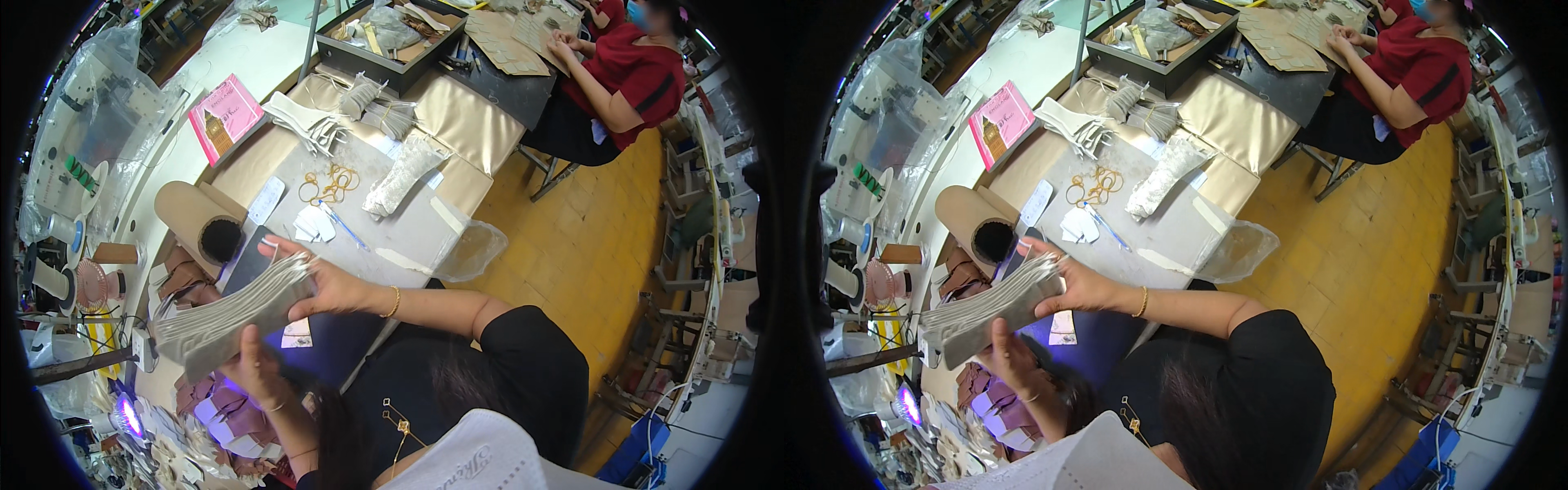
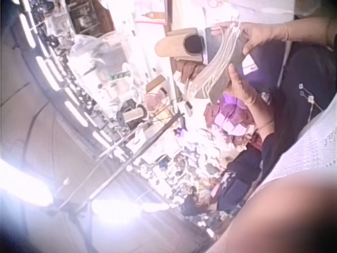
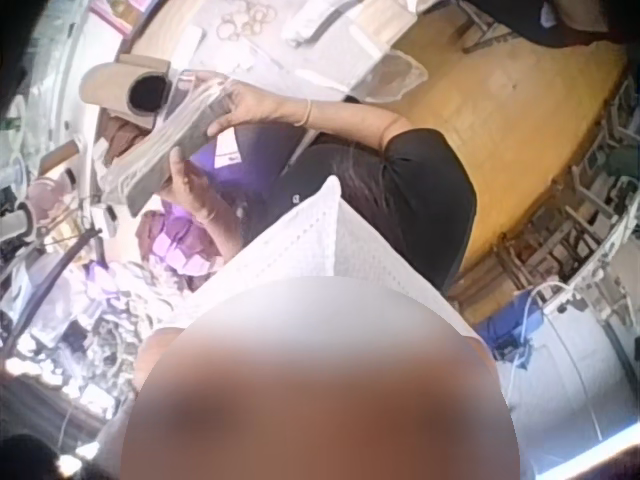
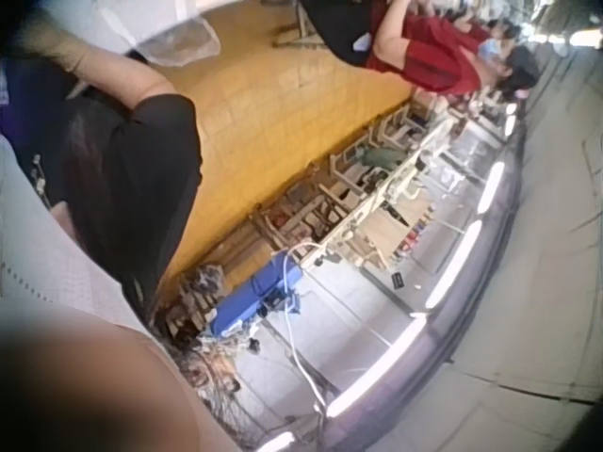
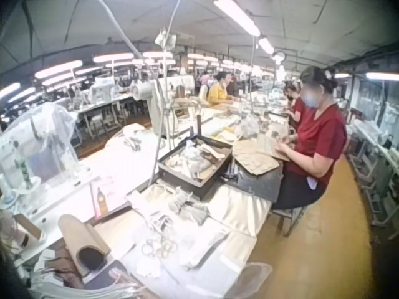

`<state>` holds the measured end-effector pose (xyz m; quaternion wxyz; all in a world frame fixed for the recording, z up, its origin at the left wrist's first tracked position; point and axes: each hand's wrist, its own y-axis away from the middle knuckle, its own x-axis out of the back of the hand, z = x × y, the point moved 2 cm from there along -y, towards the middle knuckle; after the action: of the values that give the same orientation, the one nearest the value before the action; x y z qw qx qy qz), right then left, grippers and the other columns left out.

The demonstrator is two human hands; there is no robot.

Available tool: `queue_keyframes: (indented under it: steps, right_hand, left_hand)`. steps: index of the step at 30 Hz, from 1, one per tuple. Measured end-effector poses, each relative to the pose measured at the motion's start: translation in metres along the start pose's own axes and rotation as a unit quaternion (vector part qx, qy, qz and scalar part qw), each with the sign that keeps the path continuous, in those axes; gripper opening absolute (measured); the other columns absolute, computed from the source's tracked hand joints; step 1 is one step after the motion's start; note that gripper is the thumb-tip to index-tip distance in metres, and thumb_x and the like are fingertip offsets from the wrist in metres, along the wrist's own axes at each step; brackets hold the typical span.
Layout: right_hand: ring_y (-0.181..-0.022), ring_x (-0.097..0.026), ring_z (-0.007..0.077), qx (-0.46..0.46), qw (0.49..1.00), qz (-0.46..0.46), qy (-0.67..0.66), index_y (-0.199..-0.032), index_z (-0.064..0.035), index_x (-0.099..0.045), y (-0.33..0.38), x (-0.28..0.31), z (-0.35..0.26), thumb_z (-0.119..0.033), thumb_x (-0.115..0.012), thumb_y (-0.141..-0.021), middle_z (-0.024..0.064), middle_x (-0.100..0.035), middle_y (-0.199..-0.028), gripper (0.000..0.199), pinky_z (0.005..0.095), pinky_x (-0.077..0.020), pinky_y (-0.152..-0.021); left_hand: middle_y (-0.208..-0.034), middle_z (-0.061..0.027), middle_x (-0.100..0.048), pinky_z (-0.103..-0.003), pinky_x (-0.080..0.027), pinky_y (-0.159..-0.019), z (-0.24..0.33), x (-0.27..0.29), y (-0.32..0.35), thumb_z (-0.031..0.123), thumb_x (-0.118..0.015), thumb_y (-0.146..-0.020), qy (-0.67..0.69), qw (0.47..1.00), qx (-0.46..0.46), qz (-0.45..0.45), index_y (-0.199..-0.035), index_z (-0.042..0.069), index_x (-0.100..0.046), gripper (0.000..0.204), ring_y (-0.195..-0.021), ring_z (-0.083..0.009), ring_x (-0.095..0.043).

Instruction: The person uses a pen and a small template to mark multiple white fabric pieces on a table. They repeatedly pick up a piece, place the template, trace or mark, then set the piece aside. The person also handles a bundle of similar fabric pieces, separating and restacking them.

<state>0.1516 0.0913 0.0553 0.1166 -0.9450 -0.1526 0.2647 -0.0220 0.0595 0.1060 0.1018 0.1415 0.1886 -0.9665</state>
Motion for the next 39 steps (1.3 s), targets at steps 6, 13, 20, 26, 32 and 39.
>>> queue_keyframes:
  steps: [6,13,20,26,32,39]
  right_hand:
    - [-0.135,-0.044,0.0178,-0.173,0.982,0.041,-0.06,-0.153,-0.0086,-0.039,0.036,0.032,-0.033,-0.02,-0.086,-0.082,0.0062,-0.046,-0.145,0.086,0.0345,-0.0349,-0.116]
    - [-0.129,-0.05,0.0145,-0.205,0.949,0.196,0.135,-0.147,-0.0065,-0.048,0.095,0.126,-0.096,-0.018,-0.082,-0.084,0.0047,-0.052,-0.142,0.072,0.0311,-0.0441,-0.107]
    - [-0.111,-0.06,0.0132,-0.259,0.887,0.244,0.295,-0.146,-0.0057,-0.051,0.11,0.235,-0.127,-0.023,-0.081,-0.086,0.0049,-0.065,-0.125,0.069,0.0271,-0.0458,-0.102]
    - [-0.111,-0.067,0.0274,-0.28,0.644,0.222,0.677,-0.137,-0.0018,-0.059,0.091,0.26,-0.139,-0.03,-0.082,-0.082,0.0174,-0.07,-0.12,0.066,0.0368,-0.0462,-0.1]
    - [-0.105,-0.067,0.0293,0.061,0.628,0.184,0.754,-0.123,-0.0082,-0.068,0.005,0.201,-0.114,-0.025,-0.074,-0.088,0.0118,-0.072,-0.115,0.039,0.0393,-0.0484,-0.094]
    - [-0.111,-0.065,0.0296,0.089,0.532,0.046,0.841,-0.12,-0.0042,-0.065,-0.169,0.171,0.009,-0.021,-0.073,-0.085,0.0174,-0.068,-0.121,0.039,0.0417,-0.0504,-0.092]
  left_hand:
    - [-0.141,-0.013,-0.055,-0.047,-0.044,-0.111,-0.047,-0.005,0.061,0.007,-0.07,-0.093,0.087,0.987,0.138,0.011,-0.147,0.007,-0.044,0.06,-0.127,-0.0282,-0.057]
    - [-0.141,-0.014,-0.054,-0.048,-0.046,-0.11,-0.065,-0.032,0.093,0.033,-0.071,-0.093,0.167,0.898,0.377,-0.156,-0.145,0.001,-0.04,0.068,-0.129,-0.0284,-0.056]
    - [-0.153,-0.0197,-0.041,-0.043,-0.044,-0.111,-0.086,-0.093,0.097,0.019,-0.066,-0.098,0.114,0.815,0.498,-0.272,-0.156,0.003,-0.025,0.073,-0.134,-0.034,-0.052]
    - [-0.15,-0.0224,-0.043,-0.043,-0.044,-0.107,-0.075,-0.059,0.074,0.011,-0.074,-0.09,-0.248,0.892,0.196,-0.322,-0.151,0.005,-0.039,0.071,-0.13,-0.0357,-0.054]
    - [-0.149,-0.0209,-0.045,-0.051,-0.033,-0.115,-0.082,-0.009,0.071,0.011,-0.072,-0.089,-0.562,0.791,-0.029,-0.242,-0.139,0.004,-0.054,0.054,-0.14,-0.0409,-0.039]
    - [-0.15,-0.0125,-0.047,-0.054,-0.029,-0.117,-0.102,0.029,0.083,-0.003,-0.063,-0.083,-0.651,0.719,-0.031,-0.239,-0.134,0.006,-0.06,0.052,-0.144,-0.0335,-0.039]
